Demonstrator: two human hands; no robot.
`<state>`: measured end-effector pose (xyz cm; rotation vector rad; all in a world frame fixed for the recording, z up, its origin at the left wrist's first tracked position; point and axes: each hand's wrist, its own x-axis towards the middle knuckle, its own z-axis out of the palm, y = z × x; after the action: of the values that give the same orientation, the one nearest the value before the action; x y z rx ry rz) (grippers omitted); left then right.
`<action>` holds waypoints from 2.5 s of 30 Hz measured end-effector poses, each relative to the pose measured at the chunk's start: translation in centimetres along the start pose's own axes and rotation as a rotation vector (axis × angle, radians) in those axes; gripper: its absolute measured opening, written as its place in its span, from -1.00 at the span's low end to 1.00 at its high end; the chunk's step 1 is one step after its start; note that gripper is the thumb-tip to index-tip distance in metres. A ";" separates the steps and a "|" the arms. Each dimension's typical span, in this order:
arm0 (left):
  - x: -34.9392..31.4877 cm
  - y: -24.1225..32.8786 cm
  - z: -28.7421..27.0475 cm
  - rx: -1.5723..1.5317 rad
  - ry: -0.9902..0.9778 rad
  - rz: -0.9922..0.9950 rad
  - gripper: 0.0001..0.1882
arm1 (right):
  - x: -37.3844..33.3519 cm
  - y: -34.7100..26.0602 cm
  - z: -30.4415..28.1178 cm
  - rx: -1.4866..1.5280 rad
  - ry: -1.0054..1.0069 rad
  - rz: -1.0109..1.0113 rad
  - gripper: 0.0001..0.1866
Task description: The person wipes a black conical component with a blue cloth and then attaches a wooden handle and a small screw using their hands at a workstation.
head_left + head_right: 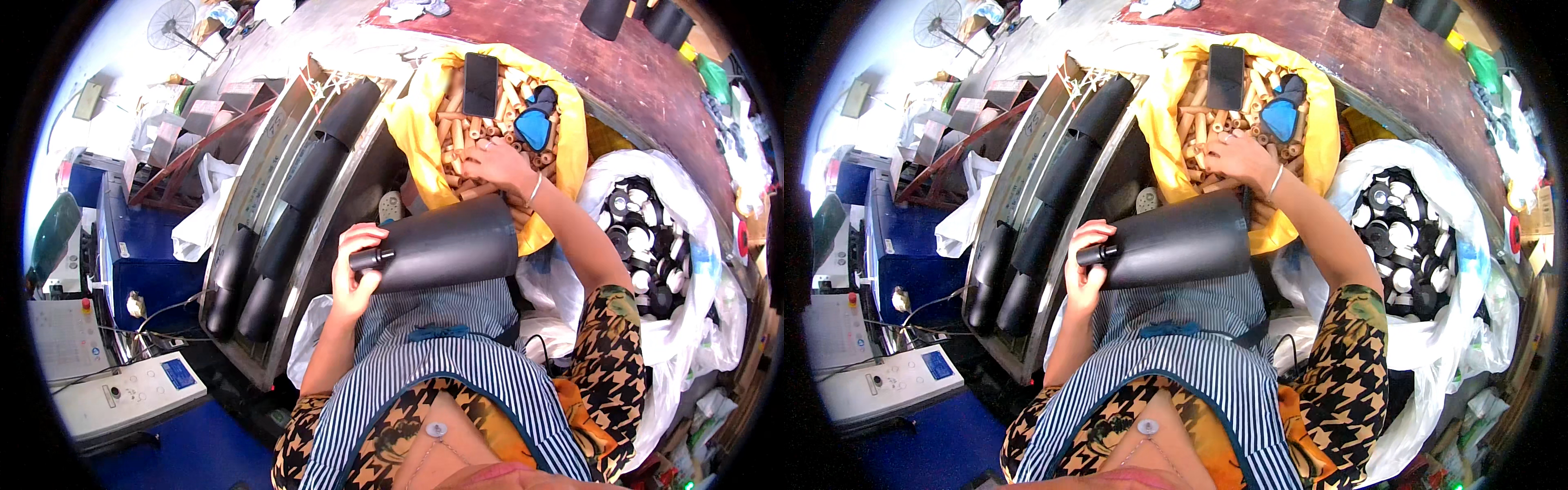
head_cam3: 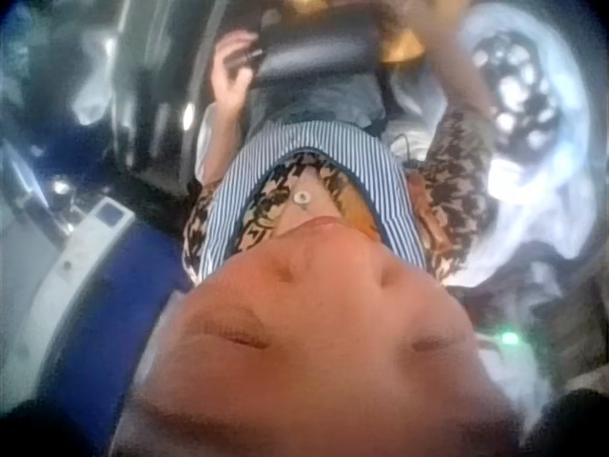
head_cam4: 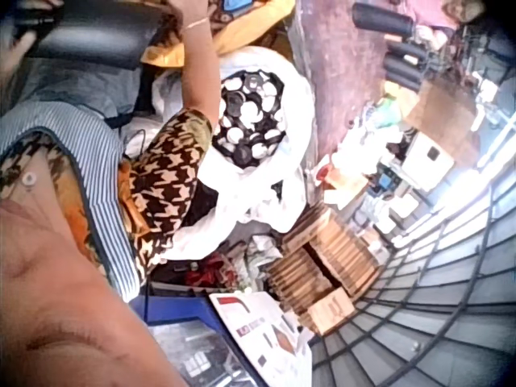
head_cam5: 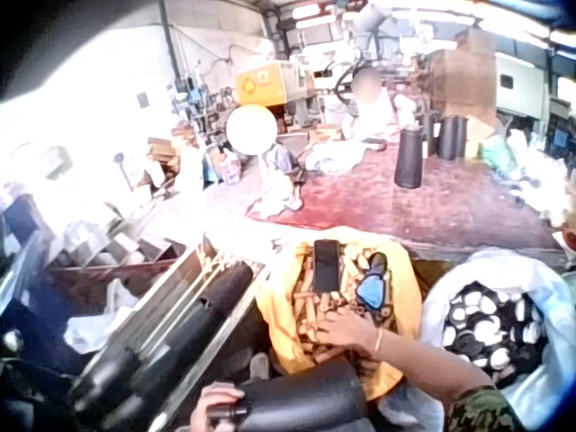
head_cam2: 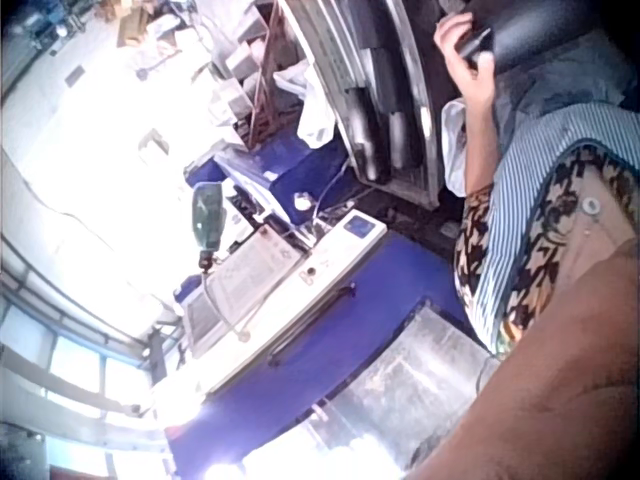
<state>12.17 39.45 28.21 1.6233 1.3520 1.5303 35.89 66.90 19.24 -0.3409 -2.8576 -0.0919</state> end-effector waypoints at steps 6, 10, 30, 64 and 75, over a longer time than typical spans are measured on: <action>1.1 1.9 0.7 -0.017 0.121 -0.165 -0.28 | -0.6 -2.8 -7.8 0.746 0.259 0.426 -0.71; 1.5 3.0 1.3 -0.044 0.287 -0.395 -0.28 | -2.1 -7.6 -14.3 1.314 0.441 0.616 -0.73; -1.8 3.9 3.0 0.137 0.122 0.113 -0.59 | -0.6 -19.0 -16.6 1.127 0.063 0.430 -0.80; 5.3 5.3 3.0 0.355 -0.454 0.214 -0.40 | -31.8 -5.7 -6.2 -0.124 -0.353 1.724 -0.25; -2.1 2.0 1.3 -0.965 0.402 -1.128 -0.75 | -31.5 -6.6 -3.2 0.085 -0.302 1.821 -0.29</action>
<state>14.31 37.17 28.75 -0.0944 1.0603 1.3632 64.65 53.24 13.80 -2.6859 -1.6520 0.4297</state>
